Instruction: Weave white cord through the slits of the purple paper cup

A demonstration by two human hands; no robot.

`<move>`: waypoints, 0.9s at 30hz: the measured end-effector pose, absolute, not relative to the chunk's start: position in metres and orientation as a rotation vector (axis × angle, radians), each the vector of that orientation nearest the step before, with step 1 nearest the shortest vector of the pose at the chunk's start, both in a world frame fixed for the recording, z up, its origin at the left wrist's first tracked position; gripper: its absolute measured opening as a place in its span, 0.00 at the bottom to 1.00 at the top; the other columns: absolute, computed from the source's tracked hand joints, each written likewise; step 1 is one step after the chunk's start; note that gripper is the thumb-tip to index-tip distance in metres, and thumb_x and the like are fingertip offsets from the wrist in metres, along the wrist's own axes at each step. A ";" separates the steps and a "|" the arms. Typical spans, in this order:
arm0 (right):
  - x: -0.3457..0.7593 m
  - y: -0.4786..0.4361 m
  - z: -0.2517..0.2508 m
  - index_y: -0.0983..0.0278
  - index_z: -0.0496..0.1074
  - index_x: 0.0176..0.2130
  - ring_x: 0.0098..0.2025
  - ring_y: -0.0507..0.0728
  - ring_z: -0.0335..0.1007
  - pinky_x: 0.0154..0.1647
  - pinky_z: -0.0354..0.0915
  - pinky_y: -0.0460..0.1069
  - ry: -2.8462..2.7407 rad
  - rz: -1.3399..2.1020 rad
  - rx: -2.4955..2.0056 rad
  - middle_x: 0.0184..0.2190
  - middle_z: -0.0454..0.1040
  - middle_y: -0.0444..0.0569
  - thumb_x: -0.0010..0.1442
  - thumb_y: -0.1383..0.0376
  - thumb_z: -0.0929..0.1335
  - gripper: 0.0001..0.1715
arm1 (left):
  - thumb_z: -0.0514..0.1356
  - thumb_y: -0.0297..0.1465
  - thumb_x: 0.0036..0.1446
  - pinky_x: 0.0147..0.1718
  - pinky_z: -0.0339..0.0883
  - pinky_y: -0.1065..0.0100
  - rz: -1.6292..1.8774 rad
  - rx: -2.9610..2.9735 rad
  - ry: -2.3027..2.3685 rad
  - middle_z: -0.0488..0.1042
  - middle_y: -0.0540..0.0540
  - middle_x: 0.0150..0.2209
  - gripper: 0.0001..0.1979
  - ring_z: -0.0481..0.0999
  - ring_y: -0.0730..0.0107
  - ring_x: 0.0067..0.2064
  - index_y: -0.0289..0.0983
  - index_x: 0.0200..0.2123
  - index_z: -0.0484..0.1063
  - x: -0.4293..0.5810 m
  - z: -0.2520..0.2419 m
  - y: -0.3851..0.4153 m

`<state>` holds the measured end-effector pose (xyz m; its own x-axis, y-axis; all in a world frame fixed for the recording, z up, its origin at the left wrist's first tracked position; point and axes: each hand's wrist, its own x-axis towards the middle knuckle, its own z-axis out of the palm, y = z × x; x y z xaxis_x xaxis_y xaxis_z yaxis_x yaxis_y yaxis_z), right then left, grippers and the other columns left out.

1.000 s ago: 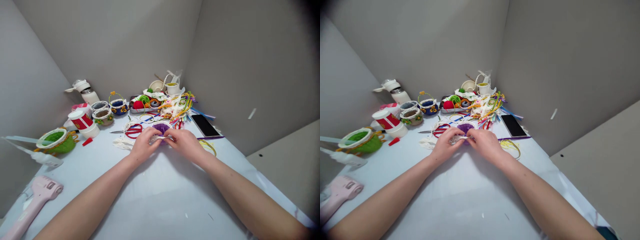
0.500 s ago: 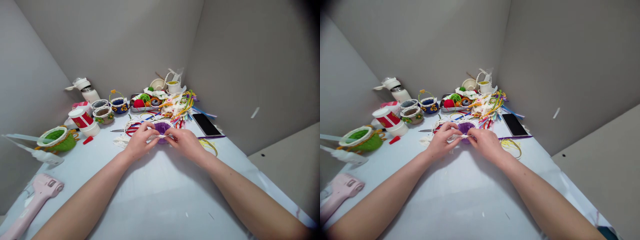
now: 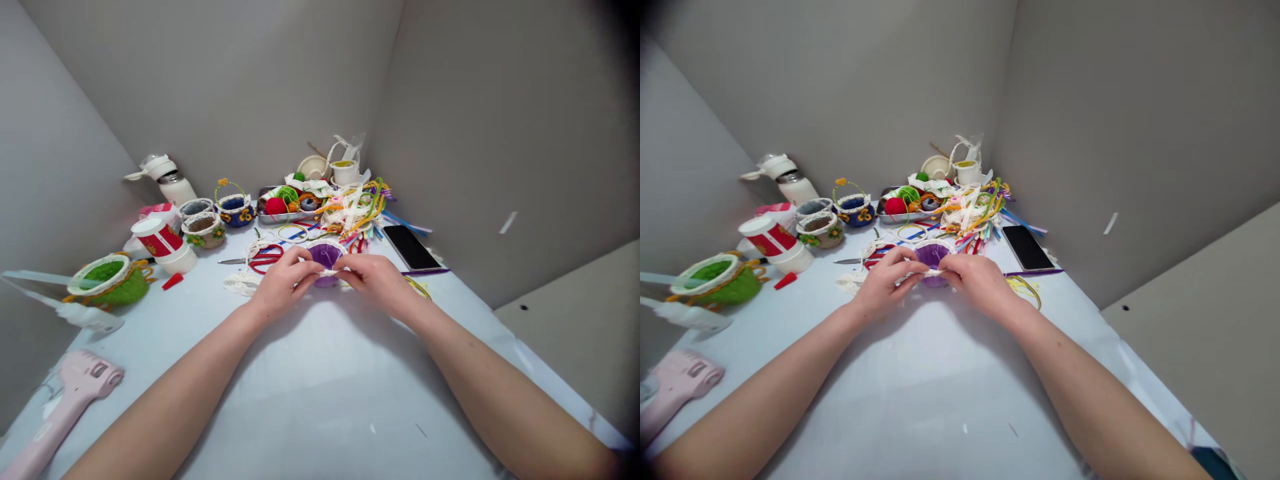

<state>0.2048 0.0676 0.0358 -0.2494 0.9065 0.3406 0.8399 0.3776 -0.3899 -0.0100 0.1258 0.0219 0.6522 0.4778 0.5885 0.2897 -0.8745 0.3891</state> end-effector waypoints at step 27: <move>0.187 0.063 0.028 0.59 0.72 0.40 0.26 0.51 0.65 0.29 0.52 0.45 -2.020 0.169 -1.571 0.27 0.75 0.42 0.61 0.62 0.67 0.07 | 0.55 0.28 0.63 0.42 0.67 0.68 1.014 2.575 0.674 0.73 0.45 0.41 0.06 0.73 0.68 0.43 0.37 0.41 0.72 0.000 0.017 0.122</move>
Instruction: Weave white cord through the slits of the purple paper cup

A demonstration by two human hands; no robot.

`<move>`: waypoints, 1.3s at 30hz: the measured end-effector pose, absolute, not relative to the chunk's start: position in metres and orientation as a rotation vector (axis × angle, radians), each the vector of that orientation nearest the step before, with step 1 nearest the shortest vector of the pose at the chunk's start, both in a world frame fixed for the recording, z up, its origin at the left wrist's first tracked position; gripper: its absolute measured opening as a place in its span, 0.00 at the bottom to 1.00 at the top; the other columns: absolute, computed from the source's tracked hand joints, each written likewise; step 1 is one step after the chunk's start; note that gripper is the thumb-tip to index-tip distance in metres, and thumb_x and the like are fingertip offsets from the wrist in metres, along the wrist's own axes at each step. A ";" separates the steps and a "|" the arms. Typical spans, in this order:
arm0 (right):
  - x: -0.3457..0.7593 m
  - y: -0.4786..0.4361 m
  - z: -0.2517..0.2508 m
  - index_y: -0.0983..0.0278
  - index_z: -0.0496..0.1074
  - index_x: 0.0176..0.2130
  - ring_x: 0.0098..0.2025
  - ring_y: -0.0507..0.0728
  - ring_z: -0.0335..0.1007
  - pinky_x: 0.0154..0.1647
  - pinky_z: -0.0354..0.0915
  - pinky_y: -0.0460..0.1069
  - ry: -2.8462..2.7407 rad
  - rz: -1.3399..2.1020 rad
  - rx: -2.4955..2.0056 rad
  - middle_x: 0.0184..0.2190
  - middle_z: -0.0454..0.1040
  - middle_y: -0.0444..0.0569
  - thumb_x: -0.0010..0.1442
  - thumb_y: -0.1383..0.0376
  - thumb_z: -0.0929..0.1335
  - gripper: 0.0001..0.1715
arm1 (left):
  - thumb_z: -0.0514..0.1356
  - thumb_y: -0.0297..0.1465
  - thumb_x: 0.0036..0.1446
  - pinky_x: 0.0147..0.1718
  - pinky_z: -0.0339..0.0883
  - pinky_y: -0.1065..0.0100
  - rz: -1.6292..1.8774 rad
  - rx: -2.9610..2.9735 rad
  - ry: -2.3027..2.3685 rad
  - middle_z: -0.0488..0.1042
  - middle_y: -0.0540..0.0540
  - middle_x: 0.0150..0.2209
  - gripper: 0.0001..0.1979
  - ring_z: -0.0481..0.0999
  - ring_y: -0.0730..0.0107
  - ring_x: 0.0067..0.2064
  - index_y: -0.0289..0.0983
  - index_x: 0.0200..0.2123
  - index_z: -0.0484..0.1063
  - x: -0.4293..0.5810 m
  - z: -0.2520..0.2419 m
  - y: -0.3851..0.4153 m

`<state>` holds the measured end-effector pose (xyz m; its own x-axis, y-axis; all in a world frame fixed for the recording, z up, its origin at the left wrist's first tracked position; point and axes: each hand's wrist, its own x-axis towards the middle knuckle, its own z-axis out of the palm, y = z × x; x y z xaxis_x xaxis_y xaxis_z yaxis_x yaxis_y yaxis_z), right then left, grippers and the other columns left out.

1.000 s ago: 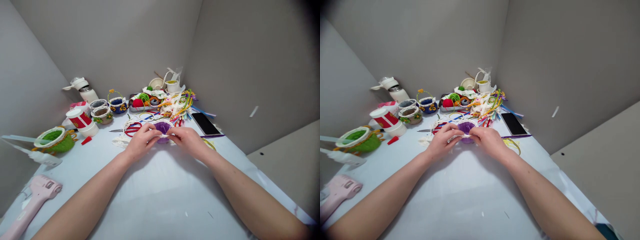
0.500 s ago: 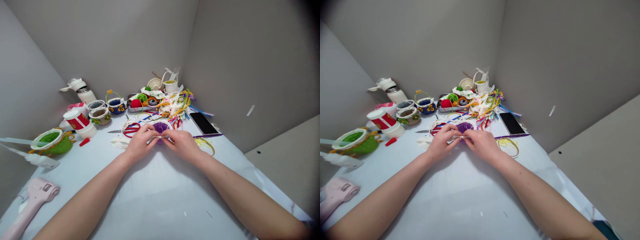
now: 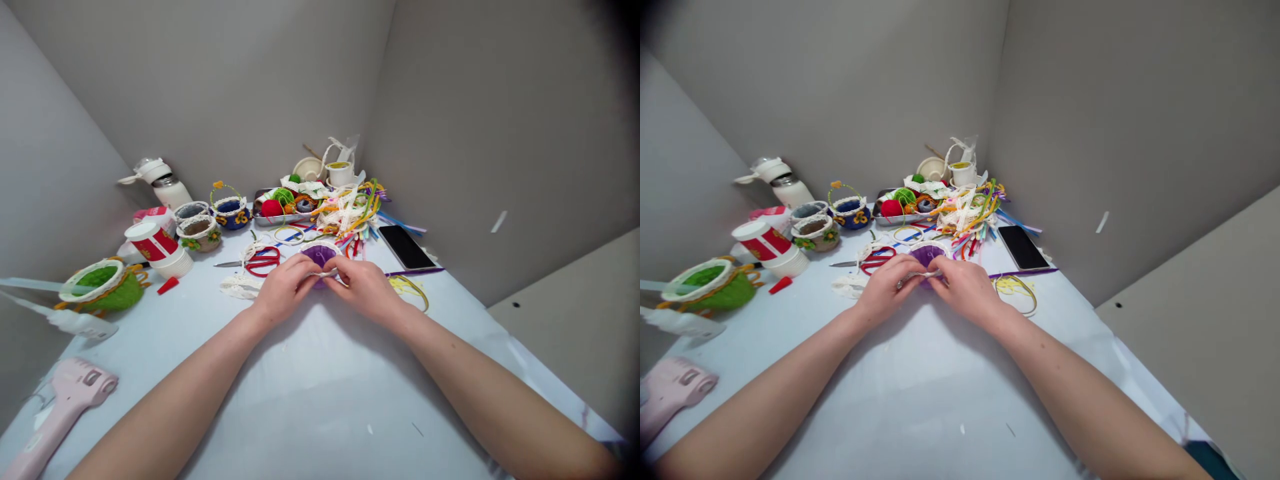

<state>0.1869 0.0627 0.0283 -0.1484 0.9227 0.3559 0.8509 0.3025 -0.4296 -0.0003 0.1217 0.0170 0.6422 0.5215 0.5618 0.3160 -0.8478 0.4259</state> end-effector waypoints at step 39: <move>0.208 0.078 0.065 0.65 0.71 0.33 0.35 0.54 0.66 0.36 0.58 0.47 -2.249 0.058 -1.292 0.32 0.72 0.49 0.65 0.71 0.61 0.12 | 0.60 0.25 0.58 0.41 0.68 0.68 1.116 2.390 0.765 0.73 0.46 0.38 0.05 0.74 0.70 0.40 0.37 0.37 0.75 0.008 0.016 0.117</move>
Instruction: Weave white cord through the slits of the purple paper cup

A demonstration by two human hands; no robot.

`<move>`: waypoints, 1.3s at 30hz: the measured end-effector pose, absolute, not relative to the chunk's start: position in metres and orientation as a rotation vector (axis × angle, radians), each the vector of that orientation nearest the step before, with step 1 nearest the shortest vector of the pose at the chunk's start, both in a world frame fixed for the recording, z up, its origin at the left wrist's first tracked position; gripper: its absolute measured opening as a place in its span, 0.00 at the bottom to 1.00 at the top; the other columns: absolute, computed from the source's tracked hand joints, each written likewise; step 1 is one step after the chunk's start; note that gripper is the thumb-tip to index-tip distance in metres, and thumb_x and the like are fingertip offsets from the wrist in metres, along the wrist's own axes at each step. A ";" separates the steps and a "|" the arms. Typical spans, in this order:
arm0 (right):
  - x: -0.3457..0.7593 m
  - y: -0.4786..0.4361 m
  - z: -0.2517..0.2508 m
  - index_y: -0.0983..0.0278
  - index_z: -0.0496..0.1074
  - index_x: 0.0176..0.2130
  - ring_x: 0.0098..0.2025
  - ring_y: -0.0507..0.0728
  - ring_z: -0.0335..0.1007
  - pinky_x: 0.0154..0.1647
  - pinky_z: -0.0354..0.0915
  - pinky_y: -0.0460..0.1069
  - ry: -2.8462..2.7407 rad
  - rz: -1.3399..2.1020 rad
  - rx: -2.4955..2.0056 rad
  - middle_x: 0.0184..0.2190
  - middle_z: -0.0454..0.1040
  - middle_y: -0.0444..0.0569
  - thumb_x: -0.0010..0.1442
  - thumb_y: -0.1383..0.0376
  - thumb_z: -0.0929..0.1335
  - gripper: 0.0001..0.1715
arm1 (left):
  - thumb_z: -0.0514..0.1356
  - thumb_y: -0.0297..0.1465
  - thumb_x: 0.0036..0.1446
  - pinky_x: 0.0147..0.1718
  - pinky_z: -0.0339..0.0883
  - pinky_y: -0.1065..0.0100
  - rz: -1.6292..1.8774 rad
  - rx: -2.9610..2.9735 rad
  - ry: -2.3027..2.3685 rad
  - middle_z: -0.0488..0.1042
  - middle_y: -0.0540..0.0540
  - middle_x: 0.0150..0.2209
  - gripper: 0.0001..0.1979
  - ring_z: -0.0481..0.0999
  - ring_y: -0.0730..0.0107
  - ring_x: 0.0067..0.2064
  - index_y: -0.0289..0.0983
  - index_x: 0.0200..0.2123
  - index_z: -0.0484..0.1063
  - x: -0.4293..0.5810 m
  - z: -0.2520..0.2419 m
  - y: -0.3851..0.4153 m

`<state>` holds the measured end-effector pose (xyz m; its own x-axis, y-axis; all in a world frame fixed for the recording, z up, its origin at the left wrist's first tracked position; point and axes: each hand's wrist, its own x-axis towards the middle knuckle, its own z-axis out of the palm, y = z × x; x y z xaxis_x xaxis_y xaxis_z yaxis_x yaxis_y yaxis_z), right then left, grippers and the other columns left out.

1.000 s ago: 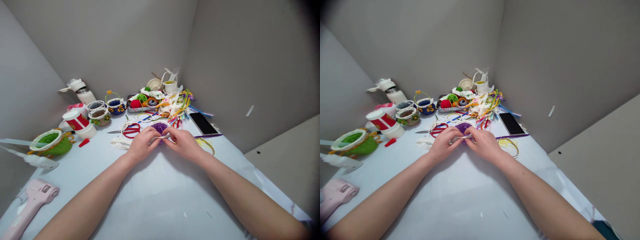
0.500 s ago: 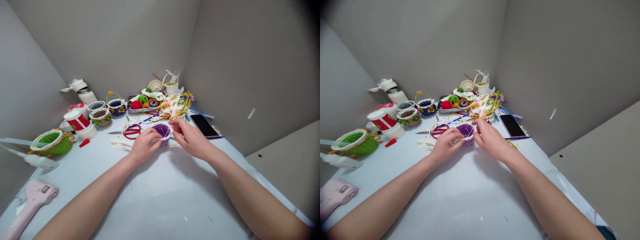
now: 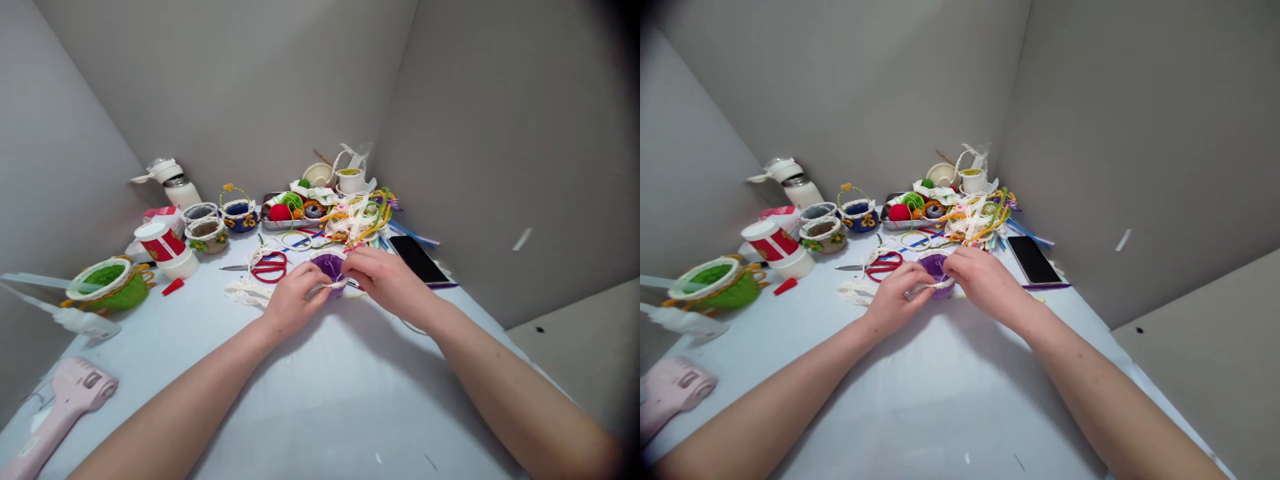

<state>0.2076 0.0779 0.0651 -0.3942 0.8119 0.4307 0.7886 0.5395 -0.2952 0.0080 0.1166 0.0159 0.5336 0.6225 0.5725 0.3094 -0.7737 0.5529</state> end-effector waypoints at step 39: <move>0.212 0.097 0.062 0.64 0.75 0.29 0.34 0.54 0.61 0.35 0.54 0.48 -2.385 0.016 -1.119 0.29 0.68 0.48 0.62 0.72 0.65 0.13 | 0.60 0.25 0.57 0.39 0.69 0.68 1.131 2.378 0.779 0.74 0.47 0.36 0.05 0.74 0.69 0.38 0.38 0.35 0.76 0.009 0.015 0.116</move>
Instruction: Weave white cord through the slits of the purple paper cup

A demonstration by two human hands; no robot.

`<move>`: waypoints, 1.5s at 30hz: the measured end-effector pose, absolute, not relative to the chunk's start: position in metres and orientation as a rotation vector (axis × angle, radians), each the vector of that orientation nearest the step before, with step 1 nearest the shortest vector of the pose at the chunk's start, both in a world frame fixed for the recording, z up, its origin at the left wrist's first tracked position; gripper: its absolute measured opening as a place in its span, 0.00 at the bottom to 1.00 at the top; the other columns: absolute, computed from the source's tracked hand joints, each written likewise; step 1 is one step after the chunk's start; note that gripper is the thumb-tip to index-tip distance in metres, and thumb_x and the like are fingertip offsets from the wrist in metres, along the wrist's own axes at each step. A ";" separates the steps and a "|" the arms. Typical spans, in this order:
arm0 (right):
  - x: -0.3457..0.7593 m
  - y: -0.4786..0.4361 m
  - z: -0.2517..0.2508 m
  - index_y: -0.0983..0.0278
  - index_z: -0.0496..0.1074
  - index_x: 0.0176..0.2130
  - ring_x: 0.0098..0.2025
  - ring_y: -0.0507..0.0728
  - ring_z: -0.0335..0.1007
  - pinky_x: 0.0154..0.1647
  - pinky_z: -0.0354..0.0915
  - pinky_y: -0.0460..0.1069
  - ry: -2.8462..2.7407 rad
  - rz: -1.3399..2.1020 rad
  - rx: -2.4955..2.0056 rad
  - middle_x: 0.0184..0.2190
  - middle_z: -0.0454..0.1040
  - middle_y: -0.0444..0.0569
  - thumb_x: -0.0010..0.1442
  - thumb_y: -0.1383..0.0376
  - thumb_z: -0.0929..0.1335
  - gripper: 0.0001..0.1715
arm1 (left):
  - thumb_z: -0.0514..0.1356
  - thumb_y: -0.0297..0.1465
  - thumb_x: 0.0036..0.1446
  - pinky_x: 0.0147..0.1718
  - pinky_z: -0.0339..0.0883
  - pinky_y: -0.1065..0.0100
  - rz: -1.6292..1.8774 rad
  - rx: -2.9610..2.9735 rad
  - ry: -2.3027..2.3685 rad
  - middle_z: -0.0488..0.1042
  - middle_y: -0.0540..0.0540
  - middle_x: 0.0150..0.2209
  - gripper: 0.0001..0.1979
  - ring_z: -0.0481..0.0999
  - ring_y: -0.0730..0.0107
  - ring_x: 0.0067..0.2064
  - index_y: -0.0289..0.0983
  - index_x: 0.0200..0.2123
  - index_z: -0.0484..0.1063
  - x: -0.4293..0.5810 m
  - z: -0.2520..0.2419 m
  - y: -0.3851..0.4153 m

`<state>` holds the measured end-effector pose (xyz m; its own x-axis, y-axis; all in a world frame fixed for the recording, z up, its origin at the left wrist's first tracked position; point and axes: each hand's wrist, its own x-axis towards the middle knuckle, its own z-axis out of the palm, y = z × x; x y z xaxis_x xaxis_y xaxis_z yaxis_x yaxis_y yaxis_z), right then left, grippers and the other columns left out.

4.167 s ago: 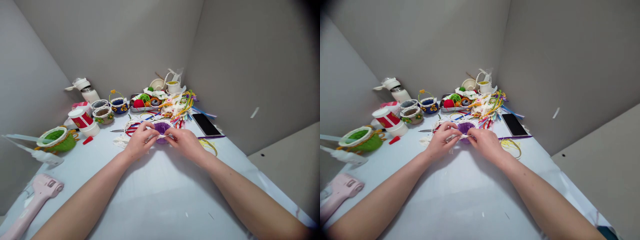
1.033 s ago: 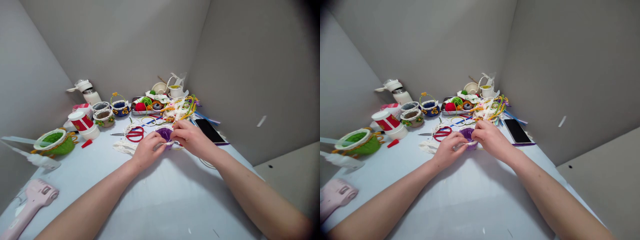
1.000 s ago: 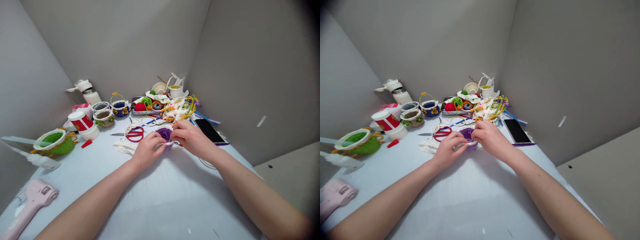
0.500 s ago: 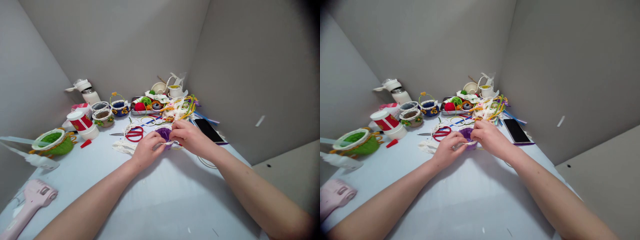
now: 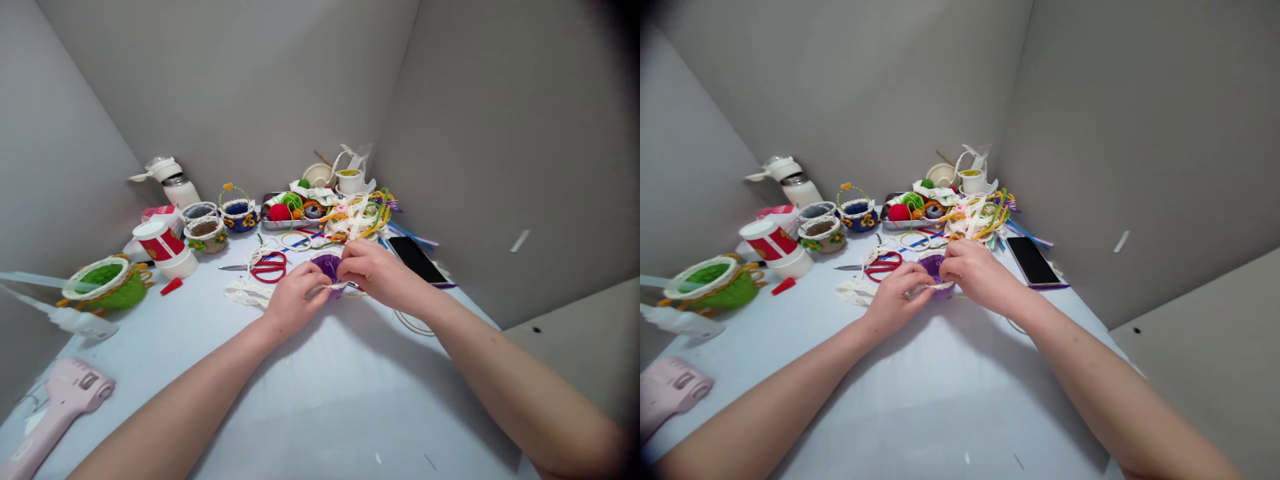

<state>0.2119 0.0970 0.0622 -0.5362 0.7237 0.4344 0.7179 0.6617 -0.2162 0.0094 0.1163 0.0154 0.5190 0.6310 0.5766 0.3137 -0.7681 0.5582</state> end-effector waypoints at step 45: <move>0.208 0.129 0.078 0.65 0.75 0.32 0.38 0.53 0.66 0.43 0.57 0.49 -2.623 0.447 -1.030 0.32 0.75 0.47 0.61 0.70 0.66 0.08 | 0.60 0.26 0.58 0.41 0.67 0.69 1.094 2.360 0.761 0.75 0.47 0.37 0.05 0.74 0.69 0.40 0.38 0.35 0.76 0.005 0.015 0.124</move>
<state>0.2084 0.1291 0.0780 -0.7036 0.6944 0.1506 0.6053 0.6968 -0.3847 0.0046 0.1244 0.0148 0.5385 0.6356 0.5532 0.2978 -0.7577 0.5807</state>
